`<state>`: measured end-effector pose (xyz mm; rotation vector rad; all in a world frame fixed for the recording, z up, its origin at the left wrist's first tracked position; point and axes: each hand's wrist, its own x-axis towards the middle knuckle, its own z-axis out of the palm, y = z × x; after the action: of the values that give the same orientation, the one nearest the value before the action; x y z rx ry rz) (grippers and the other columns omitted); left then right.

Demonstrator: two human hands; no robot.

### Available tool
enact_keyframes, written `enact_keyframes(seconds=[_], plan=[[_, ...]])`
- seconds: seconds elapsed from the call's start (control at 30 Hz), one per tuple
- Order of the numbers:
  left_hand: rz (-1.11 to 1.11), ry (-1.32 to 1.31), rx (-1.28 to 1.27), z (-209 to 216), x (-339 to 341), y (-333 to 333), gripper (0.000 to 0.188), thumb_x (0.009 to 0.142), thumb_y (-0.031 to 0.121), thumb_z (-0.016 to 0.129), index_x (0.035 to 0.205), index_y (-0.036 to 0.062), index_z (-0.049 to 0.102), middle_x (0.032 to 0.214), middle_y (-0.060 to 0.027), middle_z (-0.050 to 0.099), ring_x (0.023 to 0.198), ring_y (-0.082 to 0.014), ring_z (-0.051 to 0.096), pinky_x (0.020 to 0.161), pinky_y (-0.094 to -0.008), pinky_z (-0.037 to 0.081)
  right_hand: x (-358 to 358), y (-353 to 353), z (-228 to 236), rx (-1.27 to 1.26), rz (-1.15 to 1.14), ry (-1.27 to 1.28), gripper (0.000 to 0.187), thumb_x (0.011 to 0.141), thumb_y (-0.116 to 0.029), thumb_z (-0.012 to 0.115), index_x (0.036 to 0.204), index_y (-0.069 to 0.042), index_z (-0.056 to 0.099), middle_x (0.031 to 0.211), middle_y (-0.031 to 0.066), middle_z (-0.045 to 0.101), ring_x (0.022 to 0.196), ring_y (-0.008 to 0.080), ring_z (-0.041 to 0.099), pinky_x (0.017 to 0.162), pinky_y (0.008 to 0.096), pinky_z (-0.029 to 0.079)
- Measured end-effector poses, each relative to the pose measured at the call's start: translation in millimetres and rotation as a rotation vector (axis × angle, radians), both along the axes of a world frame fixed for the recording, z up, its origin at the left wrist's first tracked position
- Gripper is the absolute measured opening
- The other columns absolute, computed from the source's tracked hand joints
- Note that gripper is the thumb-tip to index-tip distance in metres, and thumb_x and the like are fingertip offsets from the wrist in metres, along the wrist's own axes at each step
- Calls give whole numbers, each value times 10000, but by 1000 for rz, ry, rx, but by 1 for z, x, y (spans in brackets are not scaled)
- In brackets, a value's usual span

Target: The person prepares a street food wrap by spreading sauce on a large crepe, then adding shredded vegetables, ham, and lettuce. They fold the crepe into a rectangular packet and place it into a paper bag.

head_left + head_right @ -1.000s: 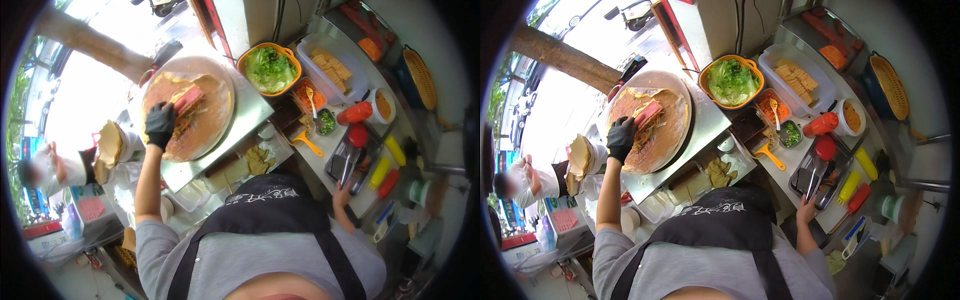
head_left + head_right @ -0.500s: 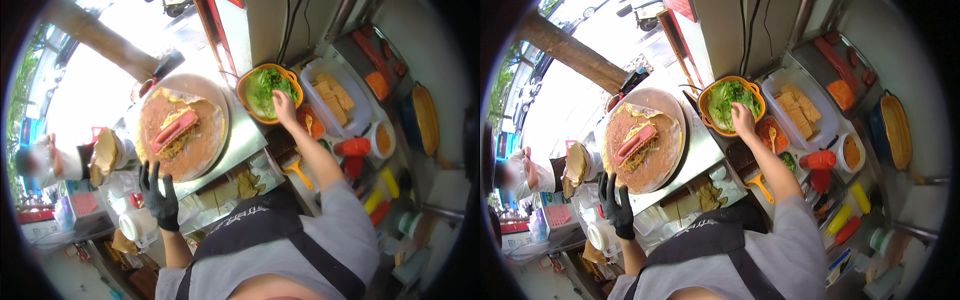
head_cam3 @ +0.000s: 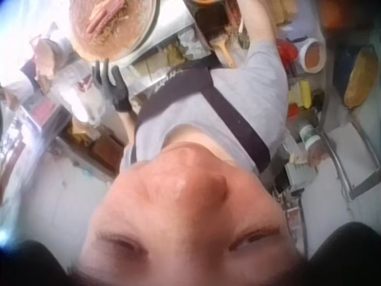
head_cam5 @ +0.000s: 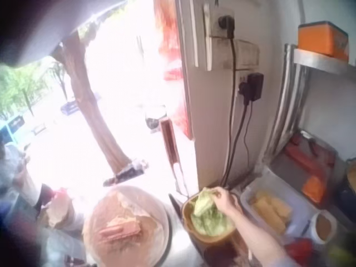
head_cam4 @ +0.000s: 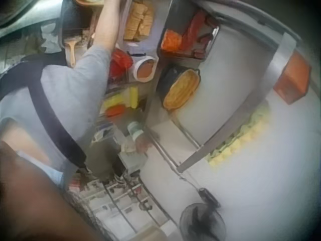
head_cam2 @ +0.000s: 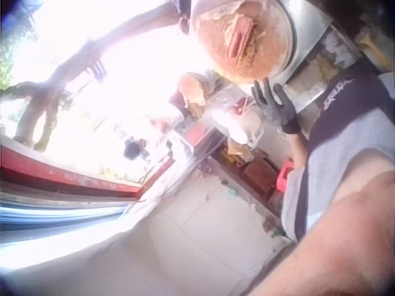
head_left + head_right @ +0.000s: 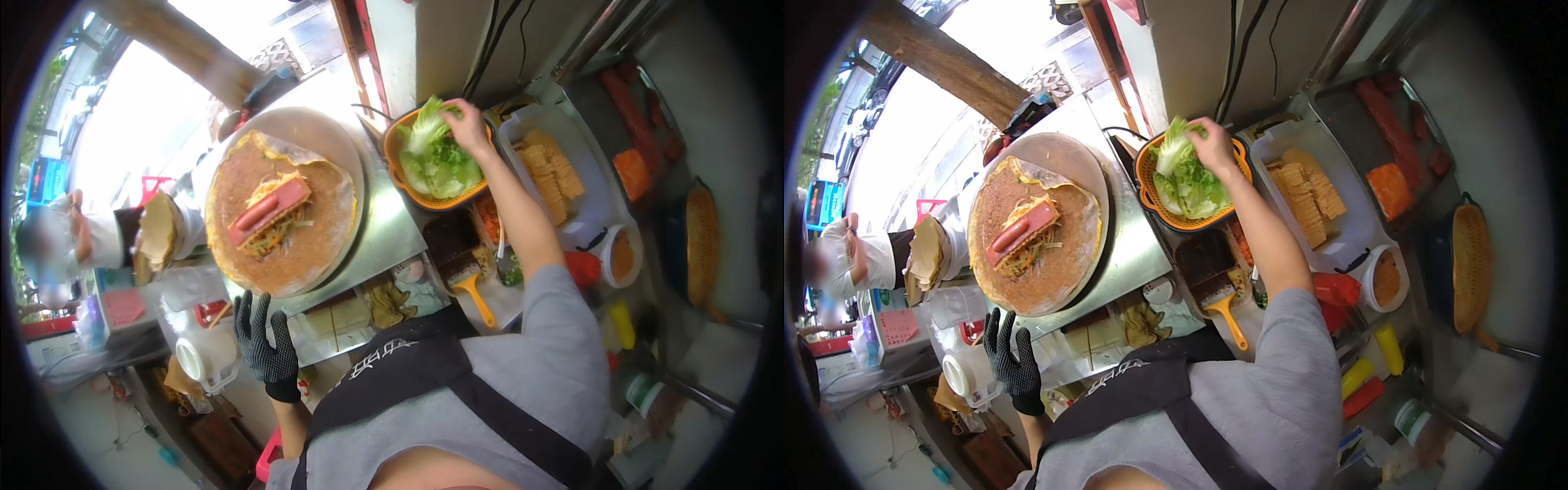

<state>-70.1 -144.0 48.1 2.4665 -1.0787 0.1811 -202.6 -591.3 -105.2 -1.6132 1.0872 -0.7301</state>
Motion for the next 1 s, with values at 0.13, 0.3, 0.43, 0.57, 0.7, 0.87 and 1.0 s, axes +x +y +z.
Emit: enact_keyframes(seconds=[0.13,0.3,0.43,0.57,0.7,0.87,1.0], plan=[[-189,287,-172,-1,-4,-36,268,842,78,623,1109,55,637,1192,-155,583,1166,-319,514,992,-388,385,-41,-10,16,-573,65,472,196,825,-179,593,989,-78,627,854,162,656,804,310,636,680,401,486],[-502,355,-181,-12,-12,-96,289,819,91,653,1105,54,636,1139,-161,604,1127,-313,548,943,-376,431,-54,12,19,-540,186,672,217,835,-160,534,1003,-43,607,752,159,635,748,324,632,681,434,493],[-628,465,-173,-38,-21,-151,618,805,171,698,1331,-2,423,1278,-180,506,1182,-282,494,983,-360,394,-44,71,81,-71,336,279,219,857,-153,583,1047,-45,588,654,62,607,599,146,602,535,311,495],[-634,560,-192,-69,-32,-181,683,835,173,639,1395,-11,295,1337,-231,433,1234,-350,438,1012,-389,367,-26,121,87,382,504,-371,251,923,-233,564,1045,-16,593,795,41,610,606,85,587,508,225,523],[-502,872,-241,-84,-31,-165,647,818,90,593,1388,-12,306,1331,-214,439,1231,-304,440,1024,-381,354,-8,84,18,391,293,-238,315,950,-316,505,1041,-31,602,739,42,601,603,88,593,514,219,514],[-242,1959,-407,-57,-17,-121,611,793,89,531,1371,10,348,1194,-130,533,979,-180,551,743,-309,502,19,82,-70,-111,305,908,362,832,-330,636,1000,-12,594,995,188,617,962,324,597,844,413,482],[-87,1750,-552,-36,-24,-105,549,767,128,581,1287,30,434,1018,-76,579,838,-207,587,702,-307,503,24,94,-86,-272,241,854,443,771,-277,709,1086,-12,543,1131,186,551,1073,323,534,895,405,456]])
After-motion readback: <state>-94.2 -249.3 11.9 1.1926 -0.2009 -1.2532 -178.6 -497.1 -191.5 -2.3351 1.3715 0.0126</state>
